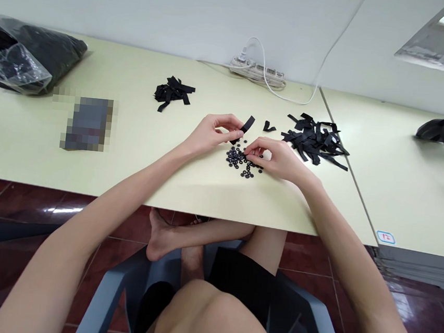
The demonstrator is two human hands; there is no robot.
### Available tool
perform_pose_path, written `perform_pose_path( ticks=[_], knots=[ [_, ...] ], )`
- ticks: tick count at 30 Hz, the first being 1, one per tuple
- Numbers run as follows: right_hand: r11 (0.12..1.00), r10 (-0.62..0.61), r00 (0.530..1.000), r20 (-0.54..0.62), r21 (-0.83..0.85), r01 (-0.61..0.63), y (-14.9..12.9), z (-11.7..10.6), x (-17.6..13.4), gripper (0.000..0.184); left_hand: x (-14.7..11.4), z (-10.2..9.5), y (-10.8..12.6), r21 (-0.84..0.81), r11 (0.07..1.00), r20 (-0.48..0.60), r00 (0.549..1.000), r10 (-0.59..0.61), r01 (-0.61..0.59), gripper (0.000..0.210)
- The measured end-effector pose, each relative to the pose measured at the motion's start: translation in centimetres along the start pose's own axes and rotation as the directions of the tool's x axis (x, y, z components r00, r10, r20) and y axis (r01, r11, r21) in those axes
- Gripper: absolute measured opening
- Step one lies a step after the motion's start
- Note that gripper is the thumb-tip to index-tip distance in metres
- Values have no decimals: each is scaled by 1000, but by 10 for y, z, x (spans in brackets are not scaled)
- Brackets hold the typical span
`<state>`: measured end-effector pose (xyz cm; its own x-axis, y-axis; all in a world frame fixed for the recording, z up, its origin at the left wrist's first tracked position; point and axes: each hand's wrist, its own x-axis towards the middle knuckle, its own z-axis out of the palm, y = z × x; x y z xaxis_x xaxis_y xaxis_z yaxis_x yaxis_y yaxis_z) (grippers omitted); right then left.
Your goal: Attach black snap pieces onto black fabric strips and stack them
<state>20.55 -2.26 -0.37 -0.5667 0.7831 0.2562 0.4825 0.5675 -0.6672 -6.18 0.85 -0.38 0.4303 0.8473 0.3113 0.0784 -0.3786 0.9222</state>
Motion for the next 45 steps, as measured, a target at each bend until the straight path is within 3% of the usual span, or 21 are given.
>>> perform_pose_path(
  ticks=[11,19,24,31,45],
  knots=[
    [990,49,991,-125,140,-31,-8,3,3,10,-1,2,1,-40,999,19,1000,-19,20,31],
    [984,32,969,-244,178,13,-5,5,4,9,-2,3,2,-37,999,17,1000,-26,27,35],
    [990,38,970,-240,144,-4,-10,6,3,11,-1,3,-1,-23,1000,9,1000,2,-2,39],
    [990,42,959,-279,138,-4,-16,8,2,7,-2,4,-1,-7,1000,22,1000,10,-10,28],
    [997,-41,936,-350,49,62,-22,15,3,6,-4,5,2,59,998,34,999,16,-18,23]
  ],
)
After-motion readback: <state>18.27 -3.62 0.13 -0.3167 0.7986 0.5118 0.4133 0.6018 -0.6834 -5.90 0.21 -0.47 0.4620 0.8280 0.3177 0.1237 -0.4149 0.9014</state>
